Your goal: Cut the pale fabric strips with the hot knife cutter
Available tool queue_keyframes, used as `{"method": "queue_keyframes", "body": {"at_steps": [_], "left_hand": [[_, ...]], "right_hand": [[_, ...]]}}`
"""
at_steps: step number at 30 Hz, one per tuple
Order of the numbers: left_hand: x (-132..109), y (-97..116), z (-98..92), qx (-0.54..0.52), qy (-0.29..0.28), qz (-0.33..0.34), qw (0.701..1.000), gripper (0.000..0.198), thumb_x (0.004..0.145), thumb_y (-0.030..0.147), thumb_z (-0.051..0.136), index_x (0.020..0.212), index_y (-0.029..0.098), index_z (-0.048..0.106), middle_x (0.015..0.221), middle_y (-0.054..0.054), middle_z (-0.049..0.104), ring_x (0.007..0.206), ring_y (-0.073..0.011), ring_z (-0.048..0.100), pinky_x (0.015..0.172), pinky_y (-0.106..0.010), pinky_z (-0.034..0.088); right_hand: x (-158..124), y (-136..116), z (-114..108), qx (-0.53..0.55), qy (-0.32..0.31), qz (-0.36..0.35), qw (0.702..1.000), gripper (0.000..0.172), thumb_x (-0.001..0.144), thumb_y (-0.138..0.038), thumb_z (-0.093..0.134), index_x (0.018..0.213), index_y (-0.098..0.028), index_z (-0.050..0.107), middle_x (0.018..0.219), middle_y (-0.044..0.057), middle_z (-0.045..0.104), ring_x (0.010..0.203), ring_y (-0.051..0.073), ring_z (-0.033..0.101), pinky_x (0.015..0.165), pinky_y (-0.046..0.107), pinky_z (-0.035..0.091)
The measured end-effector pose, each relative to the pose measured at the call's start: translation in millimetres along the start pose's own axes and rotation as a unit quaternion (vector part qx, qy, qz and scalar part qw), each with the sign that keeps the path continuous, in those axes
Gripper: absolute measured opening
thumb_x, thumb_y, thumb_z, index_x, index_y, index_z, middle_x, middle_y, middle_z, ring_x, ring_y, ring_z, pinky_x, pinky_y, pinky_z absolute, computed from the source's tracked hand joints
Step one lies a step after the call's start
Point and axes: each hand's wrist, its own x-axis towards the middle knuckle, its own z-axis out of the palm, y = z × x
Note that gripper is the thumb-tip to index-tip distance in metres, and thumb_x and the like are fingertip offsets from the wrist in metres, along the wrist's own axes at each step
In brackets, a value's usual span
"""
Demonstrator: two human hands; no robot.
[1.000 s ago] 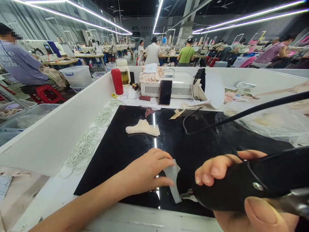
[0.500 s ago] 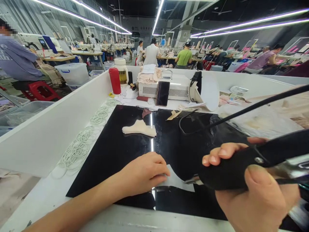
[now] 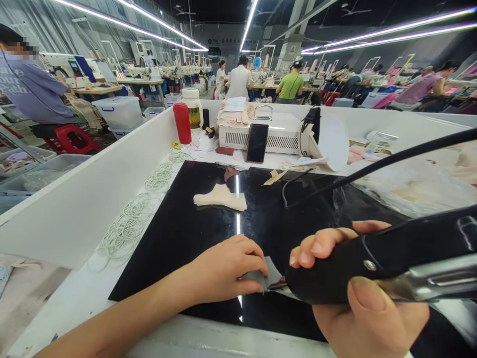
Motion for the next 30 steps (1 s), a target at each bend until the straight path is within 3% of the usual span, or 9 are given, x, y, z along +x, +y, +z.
{"method": "queue_keyframes", "body": {"at_steps": [8, 12, 15, 20, 30], "left_hand": [[1.6, -0.2, -0.7, 0.004, 0.012, 0.026, 1.000, 0.013, 0.096, 0.022, 0.070, 0.108, 0.019, 0.075, 0.113, -0.008, 0.070, 0.107, -0.0208, 0.064, 0.101, -0.032, 0.050], [1.5, 2.0, -0.7, -0.002, -0.024, 0.045, 0.999, 0.023, 0.090, 0.023, 0.079, 0.111, 0.021, 0.073, 0.124, -0.007, 0.071, 0.119, -0.0239, 0.062, 0.120, -0.048, 0.033], [0.2, 2.4, -0.7, -0.022, -0.063, 0.022, 0.998, 0.031, 0.088, 0.026, 0.083, 0.117, 0.026, 0.071, 0.133, -0.005, 0.069, 0.130, -0.0260, 0.058, 0.123, -0.057, 0.023], [-0.7, 0.4, -2.2, -0.027, -0.076, 0.019, 0.997, 0.029, 0.091, 0.028, 0.078, 0.118, 0.027, 0.070, 0.134, -0.006, 0.069, 0.132, -0.0274, 0.057, 0.122, -0.059, 0.025], [3.1, 5.2, -4.3, -0.018, -0.081, 0.026, 0.996, 0.031, 0.090, 0.028, 0.080, 0.119, 0.025, 0.070, 0.130, -0.007, 0.070, 0.131, -0.0287, 0.057, 0.122, -0.057, 0.026]], "right_hand": [[1.4, 1.9, -10.8, -0.035, -0.012, -0.007, 0.999, 0.036, 0.084, -0.036, 0.081, 0.115, -0.030, 0.062, 0.081, -0.003, 0.066, 0.067, 0.017, 0.063, 0.062, 0.035, 0.059], [10.7, -1.3, -15.3, -0.046, 0.032, -0.018, 0.998, 0.041, 0.076, -0.035, 0.085, 0.110, -0.029, 0.063, 0.076, -0.004, 0.066, 0.062, 0.017, 0.061, 0.057, 0.034, 0.057], [12.9, -5.0, -12.8, -0.044, 0.049, -0.014, 0.998, 0.041, 0.073, -0.035, 0.087, 0.106, -0.028, 0.063, 0.073, -0.005, 0.065, 0.059, 0.017, 0.060, 0.055, 0.032, 0.056], [6.0, -6.9, -3.2, -0.015, 0.025, -0.006, 1.000, 0.047, 0.070, -0.040, 0.090, 0.106, -0.028, 0.062, 0.072, -0.004, 0.066, 0.058, 0.017, 0.061, 0.054, 0.031, 0.056], [0.8, -3.6, -5.2, -0.009, -0.002, 0.004, 1.000, 0.037, 0.081, -0.035, 0.084, 0.111, -0.029, 0.062, 0.076, -0.003, 0.066, 0.064, 0.016, 0.061, 0.060, 0.033, 0.059]]}}
